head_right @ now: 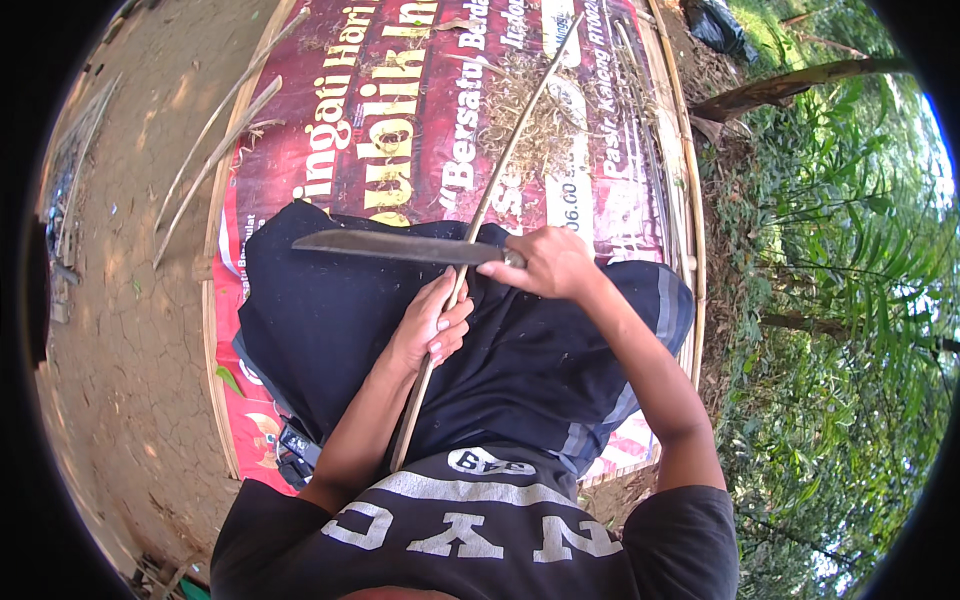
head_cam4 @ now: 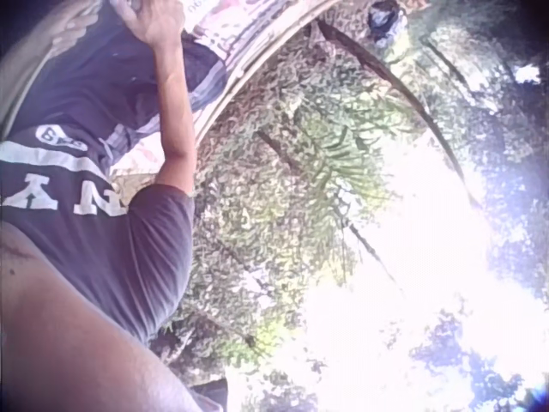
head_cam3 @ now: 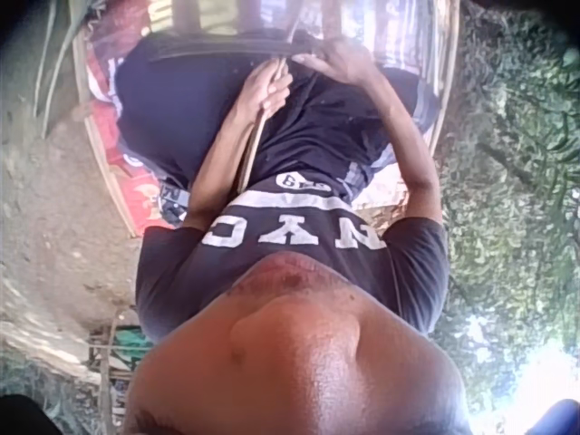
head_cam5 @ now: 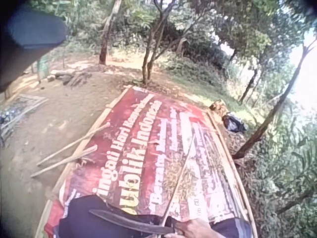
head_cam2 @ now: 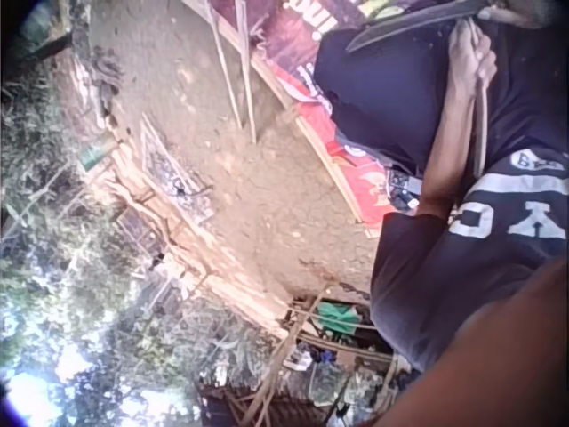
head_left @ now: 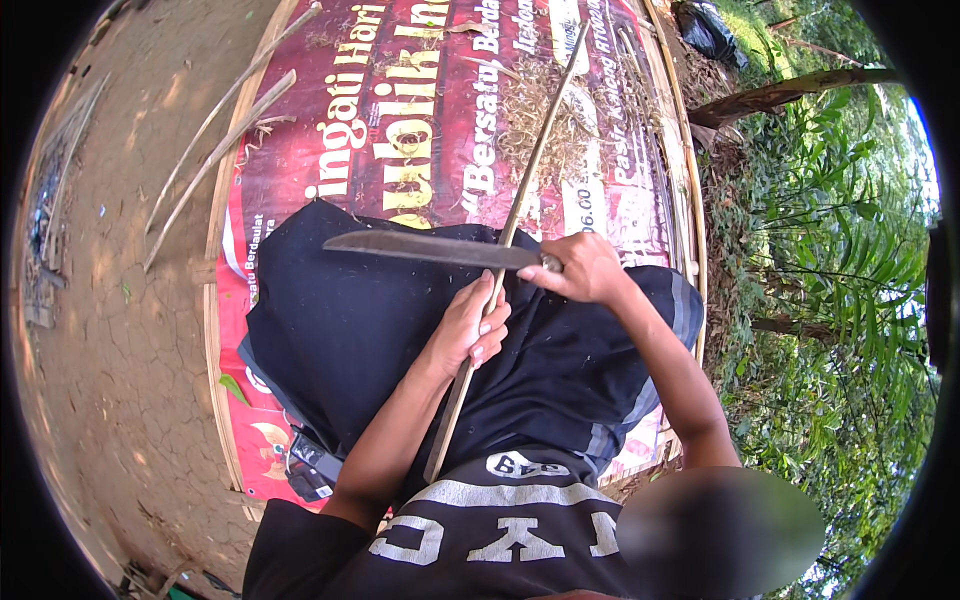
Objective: The person sits cross-legged on a tarp and uses a large knife to shave and sharpen a long, thin bamboo stick. They hold the stick with their left hand and repeatedly scrape the blade along its length to remove the outer layer, creating wood shavings.
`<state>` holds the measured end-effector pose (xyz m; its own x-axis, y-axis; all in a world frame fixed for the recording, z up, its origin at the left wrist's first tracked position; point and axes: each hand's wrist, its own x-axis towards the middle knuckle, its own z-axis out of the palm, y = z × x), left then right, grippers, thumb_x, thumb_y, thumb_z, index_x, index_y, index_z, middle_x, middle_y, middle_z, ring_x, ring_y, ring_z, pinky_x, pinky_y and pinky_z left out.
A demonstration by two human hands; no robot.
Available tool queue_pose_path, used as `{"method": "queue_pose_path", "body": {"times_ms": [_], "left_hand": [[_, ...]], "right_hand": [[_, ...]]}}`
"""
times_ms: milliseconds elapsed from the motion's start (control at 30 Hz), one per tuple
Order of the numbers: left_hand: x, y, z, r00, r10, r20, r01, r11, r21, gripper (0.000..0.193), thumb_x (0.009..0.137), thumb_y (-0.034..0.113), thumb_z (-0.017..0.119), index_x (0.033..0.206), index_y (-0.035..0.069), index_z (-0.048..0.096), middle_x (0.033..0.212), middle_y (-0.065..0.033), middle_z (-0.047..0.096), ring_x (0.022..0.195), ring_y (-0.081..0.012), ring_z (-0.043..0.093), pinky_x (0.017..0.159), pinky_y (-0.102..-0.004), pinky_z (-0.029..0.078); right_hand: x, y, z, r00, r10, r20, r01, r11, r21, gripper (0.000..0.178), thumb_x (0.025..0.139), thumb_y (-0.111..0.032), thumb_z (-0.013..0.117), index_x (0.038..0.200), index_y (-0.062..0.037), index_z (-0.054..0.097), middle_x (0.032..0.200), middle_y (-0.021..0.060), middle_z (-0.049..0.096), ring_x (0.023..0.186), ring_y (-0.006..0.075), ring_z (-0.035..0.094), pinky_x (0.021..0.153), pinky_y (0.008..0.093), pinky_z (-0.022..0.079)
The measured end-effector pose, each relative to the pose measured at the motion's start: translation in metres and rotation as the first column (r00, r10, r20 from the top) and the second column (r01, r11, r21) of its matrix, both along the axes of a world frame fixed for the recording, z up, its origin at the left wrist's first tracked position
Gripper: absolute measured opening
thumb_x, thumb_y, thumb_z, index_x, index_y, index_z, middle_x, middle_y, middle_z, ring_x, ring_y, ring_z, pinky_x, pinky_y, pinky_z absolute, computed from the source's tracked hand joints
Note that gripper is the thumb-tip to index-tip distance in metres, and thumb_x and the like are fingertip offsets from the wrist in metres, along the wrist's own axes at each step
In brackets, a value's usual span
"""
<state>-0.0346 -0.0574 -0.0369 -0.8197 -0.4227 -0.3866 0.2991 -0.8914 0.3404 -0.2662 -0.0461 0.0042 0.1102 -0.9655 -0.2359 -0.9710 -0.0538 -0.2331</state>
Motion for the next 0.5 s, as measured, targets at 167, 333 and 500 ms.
{"method": "queue_pose_path", "body": {"times_ms": [167,333,500], "left_hand": [[0.001,0.002,0.003,1.000,-0.024,0.002,0.024,1.000,-0.009,0.037,0.109,0.041,0.036,0.092,0.009,0.045,0.055,0.0057,0.033,0.031,-0.0031,0.029,0.026,-0.0188,0.030],[0.002,0.003,-0.002,1.000,-0.001,-0.004,0.001,1.000,0.019,0.039,0.108,0.043,0.036,0.092,0.009,0.045,0.055,0.0052,0.033,0.031,-0.0037,0.029,0.026,-0.0196,0.030],[0.004,0.009,-0.006,0.998,-0.062,0.026,0.064,0.996,-0.058,0.042,0.108,0.045,0.034,0.091,0.009,0.043,0.057,0.0034,0.035,0.032,-0.0053,0.031,0.027,-0.0217,0.030]], "right_hand": [[-0.082,-0.022,-0.043,0.977,-0.211,-0.012,0.204,0.955,-0.216,0.063,0.096,-0.059,0.052,0.085,0.0004,0.069,0.061,0.0215,0.060,0.062,0.0398,0.064,0.061,0.0507,0.048],[-0.009,-0.007,-0.004,0.969,-0.211,0.125,0.205,0.977,0.057,0.063,0.094,-0.062,0.054,0.082,-0.0015,0.069,0.061,0.0227,0.060,0.064,0.0424,0.064,0.063,0.0501,0.050],[-0.051,-0.008,-0.021,0.977,-0.144,0.157,0.147,0.989,-0.007,0.059,0.092,-0.060,0.057,0.086,-0.0032,0.072,0.058,0.0189,0.060,0.061,0.0393,0.064,0.062,0.0495,0.050]]}}
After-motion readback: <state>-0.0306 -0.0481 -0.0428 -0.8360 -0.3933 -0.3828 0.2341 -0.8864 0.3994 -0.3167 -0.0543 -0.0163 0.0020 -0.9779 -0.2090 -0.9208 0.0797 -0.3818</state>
